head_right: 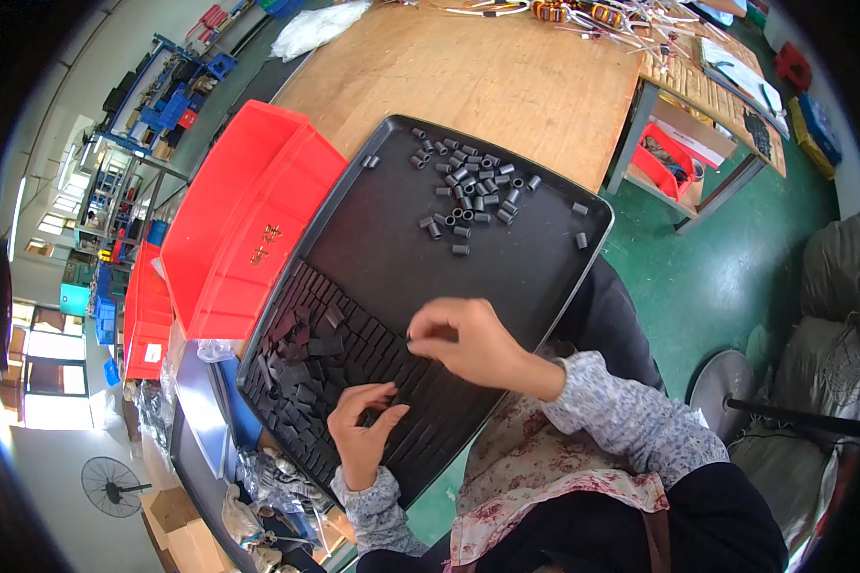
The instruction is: The person sits at a workbench in a factory and assembles small black plastic components. They pick up a flat rectangular piece and a cylindrical piece from a black tray, fit them together, and place the assembled unit back on the tray. The process is repeated continuously throughout the clip.
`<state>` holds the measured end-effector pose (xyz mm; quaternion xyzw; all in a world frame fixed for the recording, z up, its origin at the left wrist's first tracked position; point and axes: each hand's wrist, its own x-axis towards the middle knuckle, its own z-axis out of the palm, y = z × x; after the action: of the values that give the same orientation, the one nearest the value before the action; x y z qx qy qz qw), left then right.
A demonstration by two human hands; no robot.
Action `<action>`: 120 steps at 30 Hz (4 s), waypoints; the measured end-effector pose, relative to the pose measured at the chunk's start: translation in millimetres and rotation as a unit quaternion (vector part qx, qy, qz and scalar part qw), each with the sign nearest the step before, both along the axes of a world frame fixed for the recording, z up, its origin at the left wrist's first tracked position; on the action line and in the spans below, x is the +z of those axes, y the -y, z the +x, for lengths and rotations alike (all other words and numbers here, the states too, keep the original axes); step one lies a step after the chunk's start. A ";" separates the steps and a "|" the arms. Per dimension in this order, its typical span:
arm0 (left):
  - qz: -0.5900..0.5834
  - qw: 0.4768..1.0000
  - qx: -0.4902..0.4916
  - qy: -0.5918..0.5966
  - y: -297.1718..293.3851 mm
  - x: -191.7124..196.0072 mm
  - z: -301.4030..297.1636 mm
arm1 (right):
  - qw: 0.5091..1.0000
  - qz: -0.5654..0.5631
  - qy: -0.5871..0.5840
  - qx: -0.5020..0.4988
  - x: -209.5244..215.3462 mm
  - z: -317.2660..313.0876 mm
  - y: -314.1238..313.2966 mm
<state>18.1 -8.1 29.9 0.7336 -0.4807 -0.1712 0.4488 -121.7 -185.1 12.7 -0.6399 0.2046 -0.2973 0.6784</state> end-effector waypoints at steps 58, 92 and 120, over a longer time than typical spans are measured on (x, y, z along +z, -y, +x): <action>0.015 0.882 -0.064 -0.466 -14.5 -24.3 -7.1 | 0.951 0.145 -0.049 0.268 16.0 8.5 -17.8; -0.018 0.952 0.005 -0.307 -1.2 -10.2 -3.7 | 0.818 -0.494 -0.262 -0.135 -19.4 48.0 90.9; 0.021 0.893 -0.022 -0.449 21.9 -13.4 -19.5 | 0.938 -0.280 0.026 0.201 21.5 -0.2 20.6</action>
<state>-1.4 -30.0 16.5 0.5769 -0.2405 -0.5024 0.5975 -121.9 -205.7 34.1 -0.8236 -0.0379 -0.2166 0.5228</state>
